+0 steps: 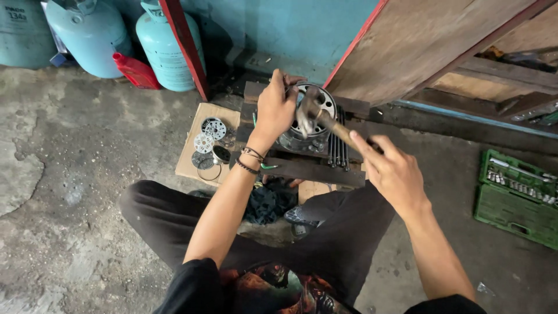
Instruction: Disassembling and inspecting a mechanical compressor component using a hammer and hands
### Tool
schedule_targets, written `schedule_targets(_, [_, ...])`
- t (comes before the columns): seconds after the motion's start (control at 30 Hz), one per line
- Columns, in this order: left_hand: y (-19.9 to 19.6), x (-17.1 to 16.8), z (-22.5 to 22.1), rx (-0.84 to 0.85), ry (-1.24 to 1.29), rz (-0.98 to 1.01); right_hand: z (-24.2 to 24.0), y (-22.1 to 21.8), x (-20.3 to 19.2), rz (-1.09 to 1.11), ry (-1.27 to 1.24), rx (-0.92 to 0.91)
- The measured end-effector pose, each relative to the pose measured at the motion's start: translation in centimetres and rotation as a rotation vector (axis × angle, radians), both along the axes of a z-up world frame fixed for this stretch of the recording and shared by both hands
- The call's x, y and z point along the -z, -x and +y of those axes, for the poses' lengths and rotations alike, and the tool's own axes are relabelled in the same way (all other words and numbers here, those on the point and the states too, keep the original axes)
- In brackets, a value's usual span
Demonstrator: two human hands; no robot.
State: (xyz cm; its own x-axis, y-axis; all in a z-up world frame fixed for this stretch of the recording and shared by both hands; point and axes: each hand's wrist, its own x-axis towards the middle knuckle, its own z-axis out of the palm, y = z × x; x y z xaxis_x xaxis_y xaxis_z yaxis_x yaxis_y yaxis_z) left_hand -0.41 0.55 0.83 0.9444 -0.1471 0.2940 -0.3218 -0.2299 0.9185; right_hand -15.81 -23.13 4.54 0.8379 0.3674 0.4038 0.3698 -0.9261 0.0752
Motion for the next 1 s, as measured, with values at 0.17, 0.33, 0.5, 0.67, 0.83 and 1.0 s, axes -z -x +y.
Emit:
schedule_targets(0.17, [-0.3,0.7,0.0,0.02,-0.02,0.068,0.1,-0.4,-0.5,-0.019,-0.007,-0.012])
schedule_targets(0.33, [0.0,0.2,0.1,0.029,-0.024,-0.021,-0.5,-0.1,0.1,0.027,-0.131,0.027])
schedule_targets(0.5, [-1.1,-0.6,-0.2,0.092,-0.112,-0.267,-2.9,1.4,2.5,0.016,-0.441,0.035])
schedule_targets(0.67, [-1.4,-2.6,-0.1,0.188,-0.303,-0.461,-3.6,3.9,5.6,0.05,-0.722,0.212])
schedule_targets(0.83, [-2.3,-1.9,-1.3,0.162,-0.407,-0.552,-2.8,5.2,8.5,0.108,-0.897,0.21])
schedule_targets(1.0, [-2.3,-2.2,-1.3,0.203,-0.351,-0.523,-1.0,5.7,7.6,0.114,-0.979,0.215])
